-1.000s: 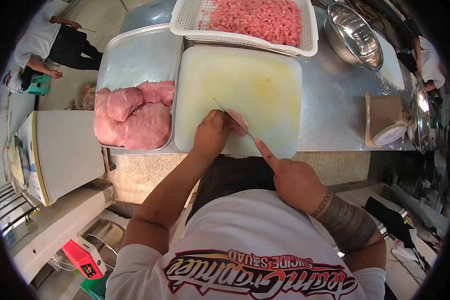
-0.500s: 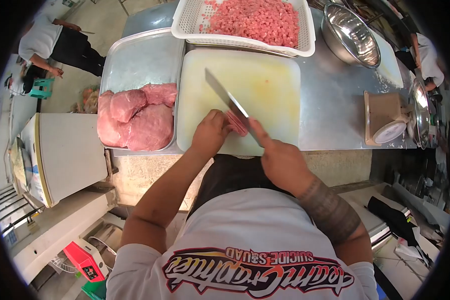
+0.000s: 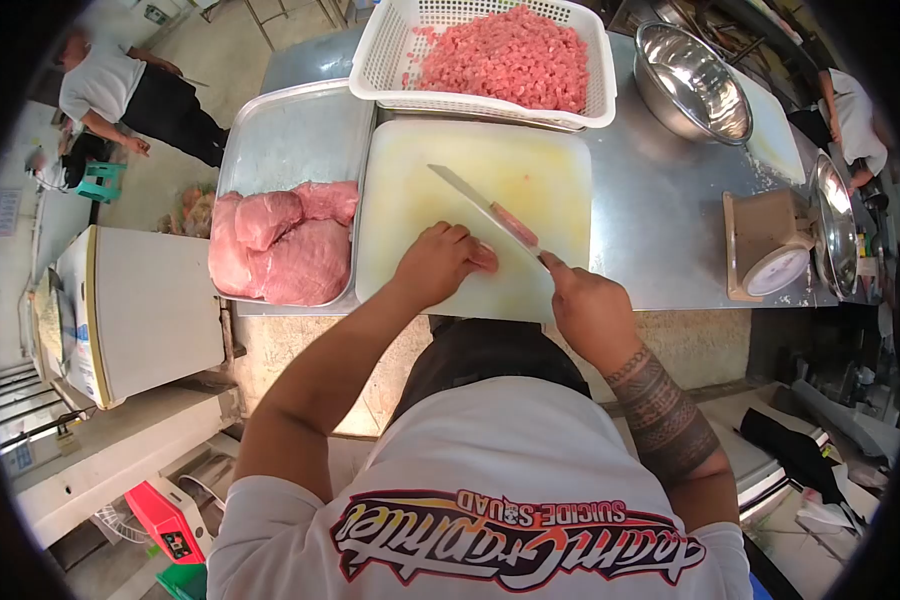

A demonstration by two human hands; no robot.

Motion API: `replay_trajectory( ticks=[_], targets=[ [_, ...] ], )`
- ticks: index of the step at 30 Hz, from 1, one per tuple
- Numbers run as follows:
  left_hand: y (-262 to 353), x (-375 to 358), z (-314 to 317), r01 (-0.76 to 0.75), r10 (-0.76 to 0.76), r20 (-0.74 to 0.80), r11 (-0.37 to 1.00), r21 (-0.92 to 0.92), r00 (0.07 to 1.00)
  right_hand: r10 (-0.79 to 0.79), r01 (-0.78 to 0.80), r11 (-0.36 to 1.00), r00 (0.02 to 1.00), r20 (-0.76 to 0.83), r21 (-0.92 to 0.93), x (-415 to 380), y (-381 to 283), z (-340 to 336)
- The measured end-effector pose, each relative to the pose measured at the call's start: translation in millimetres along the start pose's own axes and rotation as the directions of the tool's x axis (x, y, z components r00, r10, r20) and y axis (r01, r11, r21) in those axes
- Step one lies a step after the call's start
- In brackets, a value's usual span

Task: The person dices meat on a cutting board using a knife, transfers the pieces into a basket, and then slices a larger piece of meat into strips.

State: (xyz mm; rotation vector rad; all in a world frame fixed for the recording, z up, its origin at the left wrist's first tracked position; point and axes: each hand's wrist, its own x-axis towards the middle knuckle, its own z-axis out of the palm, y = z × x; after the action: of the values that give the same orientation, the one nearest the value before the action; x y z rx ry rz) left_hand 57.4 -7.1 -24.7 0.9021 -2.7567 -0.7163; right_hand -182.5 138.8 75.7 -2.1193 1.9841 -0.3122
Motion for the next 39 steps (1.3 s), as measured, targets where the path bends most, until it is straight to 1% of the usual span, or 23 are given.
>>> replay_trajectory(
  ticks=[2,3,5,8,11,13,15,17,18,21,24,26,27,29,30,31,32,33,34,36,37,39],
  targets=[
    [10,-10,12,0.062,-0.071,-0.149,0.996,-0.064,0.986,-0.038,0.037,0.999,0.999,-0.004,-0.002,7,3,6],
    [16,-16,10,0.054,-0.075,-0.276,0.995,-0.082,0.958,-0.058,0.058,0.998,0.998,-0.003,-0.002,10,5,8],
    [25,-31,5,0.033,-0.088,-0.513,0.993,-0.115,0.854,-0.108,0.11,0.994,0.993,0.04,-0.03,14,9,10],
    [39,-57,-33,0.075,-0.129,-0.658,0.991,-0.11,0.742,-0.213,0.217,0.975,0.975,0.069,-0.042,18,18,13],
    [52,-45,-78,0.192,-0.184,-0.478,0.981,-0.032,0.859,-0.337,0.343,0.938,0.935,0.113,-0.046,22,19,15],
    [40,-24,-75,0.166,-0.163,-0.285,0.986,-0.015,0.944,-0.391,0.401,0.915,0.91,0.135,-0.053,28,16,17],
    [16,2,-53,0.125,-0.124,-0.082,0.992,0.007,0.989,-0.419,0.429,0.901,0.897,0.141,-0.055,33,11,24],
    [-2,37,-35,0.2,-0.191,0.158,0.979,-0.048,0.969,-0.431,0.443,0.893,0.892,0.133,-0.081,35,9,26],
    [1,47,-36,0.241,-0.213,0.279,0.968,-0.07,0.936,-0.435,0.448,0.889,0.891,0.13,-0.092,35,8,25],
    [9,61,-46,0.274,-0.241,0.378,0.961,-0.036,0.894,-0.396,0.417,0.904,0.9,0.184,-0.096,22,10,9],
    [-25,59,-36,0.096,-0.046,0.381,0.989,-0.113,0.924,-0.302,0.345,0.931,0.912,0.277,-0.122,-9,29,-25],
    [-36,46,-39,0.112,-0.045,0.322,0.975,-0.191,0.946,-0.274,0.31,0.947,0.915,0.295,-0.083,-34,47,-57],
    [-37,39,-40,0.118,-0.047,0.29,0.966,-0.23,0.956,-0.227,0.251,0.966,0.934,0.275,-0.056,-51,64,-58],
    [-31,23,-32,-0.101,0.117,0.132,0.987,-0.121,0.984,-0.105,0.108,0.994,0.964,0.244,0.001,-76,85,-56],
    [-24,13,-27,-0.204,0.208,0.061,0.977,-0.055,0.976,-0.029,0.022,0.999,0.971,0.235,0.031,-86,90,-56],
    [-14,7,-21,-0.114,0.116,0.062,0.993,-0.036,0.991,0.048,-0.064,0.996,0.972,0.229,0.061,-87,88,-59],
    [-1,4,-13,-0.024,0.025,0.06,1.0,-0.017,0.998,0.143,-0.189,0.973,0.944,0.296,0.132,-83,83,-61],
    [10,3,-7,0.066,-0.066,0.054,0.998,0.003,0.996,0.148,-0.203,0.962,0.95,0.276,0.183,-78,82,-52],
    [14,4,1,0.097,-0.096,-0.051,0.995,0.035,0.994,0.152,-0.214,0.948,0.955,0.256,0.234,-73,84,-34],
    [25,14,11,0.285,-0.283,-0.152,0.959,-0.009,0.947,0.138,-0.206,0.915,0.967,0.212,0.347,-55,78,-5],
    [31,19,13,0.374,-0.374,-0.2,0.927,-0.039,0.906,0.135,-0.199,0.917,0.97,0.202,0.346,-44,71,5],
    [37,24,17,0.438,-0.431,-0.214,0.899,-0.018,0.877,0.122,-0.177,0.924,0.977,0.176,0.338,-21,56,21]
  ],
)
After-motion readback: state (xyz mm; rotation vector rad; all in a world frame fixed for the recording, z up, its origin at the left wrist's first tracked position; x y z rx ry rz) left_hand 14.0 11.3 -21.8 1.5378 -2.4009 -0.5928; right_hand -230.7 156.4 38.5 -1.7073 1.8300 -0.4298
